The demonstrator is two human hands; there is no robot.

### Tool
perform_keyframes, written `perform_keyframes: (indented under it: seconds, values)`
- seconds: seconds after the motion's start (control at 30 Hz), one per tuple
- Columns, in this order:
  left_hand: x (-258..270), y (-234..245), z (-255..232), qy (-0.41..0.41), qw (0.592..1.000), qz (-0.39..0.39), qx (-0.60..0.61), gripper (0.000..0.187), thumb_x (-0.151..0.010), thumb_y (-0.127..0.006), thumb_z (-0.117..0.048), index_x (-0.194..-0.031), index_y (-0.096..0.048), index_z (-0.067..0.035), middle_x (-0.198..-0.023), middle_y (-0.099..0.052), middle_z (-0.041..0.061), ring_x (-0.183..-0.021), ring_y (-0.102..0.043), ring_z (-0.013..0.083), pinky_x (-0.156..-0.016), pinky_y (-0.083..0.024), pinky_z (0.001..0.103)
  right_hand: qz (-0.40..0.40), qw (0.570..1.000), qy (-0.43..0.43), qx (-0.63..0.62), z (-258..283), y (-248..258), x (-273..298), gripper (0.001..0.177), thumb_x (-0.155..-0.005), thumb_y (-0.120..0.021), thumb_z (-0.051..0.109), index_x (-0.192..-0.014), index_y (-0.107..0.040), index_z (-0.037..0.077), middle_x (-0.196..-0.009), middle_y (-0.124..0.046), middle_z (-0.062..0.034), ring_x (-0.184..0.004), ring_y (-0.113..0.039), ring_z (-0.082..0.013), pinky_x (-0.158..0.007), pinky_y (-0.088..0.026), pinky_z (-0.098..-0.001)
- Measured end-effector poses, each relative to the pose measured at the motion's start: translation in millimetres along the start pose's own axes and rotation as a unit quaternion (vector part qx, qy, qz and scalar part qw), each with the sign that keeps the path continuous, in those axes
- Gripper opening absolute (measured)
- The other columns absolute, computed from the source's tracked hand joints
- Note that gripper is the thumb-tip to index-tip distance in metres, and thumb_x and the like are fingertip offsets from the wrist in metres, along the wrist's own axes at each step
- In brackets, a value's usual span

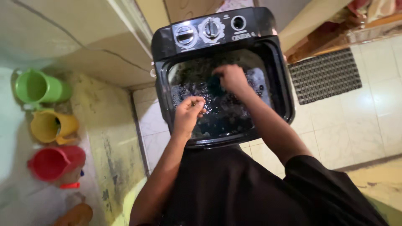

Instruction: The person hand-washes several pieces of clothing in a portable washing machine. They pick up garments from a pile on the floor, submerge them in soapy water, agitate them by hand, and then return to the pile to select the next item.

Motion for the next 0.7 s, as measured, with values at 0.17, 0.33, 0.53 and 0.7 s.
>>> perform_keyframes:
  seconds: [0.17, 0.33, 0.53, 0.7]
  values:
    - [8.2, 2.3, 8.1, -0.009, 0.999, 0.025, -0.047, 0.026, -0.096, -0.069, -0.014, -0.12, -0.069, -0.003, -0.103, -0.072, 0.003, -0.084, -0.068, 0.0097, -0.072, -0.054, 0.024, 0.16, 0.973, -0.086, 0.141, -95.8, -193.3, 21.7, 0.023, -0.09, -0.062, 0.012, -0.106, -0.079, 0.013, -0.108, -0.075, -0.0172, -0.098, -0.073, -0.037, -0.086, -0.06, -0.0472]
    - [11.7, 2.0, 14.2, 0.01, 0.998, 0.019, -0.065, 0.026, -0.096, -0.069, -0.015, -0.119, -0.069, -0.002, -0.101, -0.072, 0.003, -0.084, -0.069, 0.0102, -0.07, -0.053, 0.024, 0.233, 0.955, -0.101, 0.153, -120.2, -228.4, 26.1, 0.022, -0.087, -0.067, 0.015, -0.105, -0.079, 0.011, -0.107, -0.074, -0.0192, -0.099, -0.072, -0.0371, -0.087, -0.059, -0.0471]
    - [-3.9, -1.1, 19.5, 0.024, 0.999, -0.002, -0.031, 0.024, -0.095, -0.067, -0.013, -0.116, -0.07, -0.001, -0.102, -0.073, 0.003, -0.081, -0.071, 0.0126, -0.067, -0.054, 0.025, 0.125, 0.988, -0.02, 0.093, -44.2, -58.9, 10.5, 0.035, -0.075, -0.07, 0.011, -0.106, -0.082, 0.022, -0.096, -0.076, -0.0163, -0.088, -0.073, -0.0366, -0.086, -0.058, -0.0452]
    - [-19.4, -7.8, 21.6, 0.044, 0.998, -0.038, 0.029, 0.019, -0.097, -0.066, -0.011, -0.112, -0.07, -0.001, -0.096, -0.07, 0.006, -0.078, -0.071, 0.0161, -0.064, -0.054, 0.027, -0.005, 0.999, 0.037, -0.03, 52.2, 132.8, 18.3, 0.027, -0.083, -0.073, 0.004, -0.105, -0.081, 0.017, -0.097, -0.078, -0.012, -0.083, -0.076, -0.0271, -0.08, -0.061, -0.0378]
Point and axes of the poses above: each hand's wrist, its own x-axis away from the middle knuckle, its own y-axis out of the back of the hand, z = x × y, the point moved 10 cm from there along -x, towards the middle knuckle
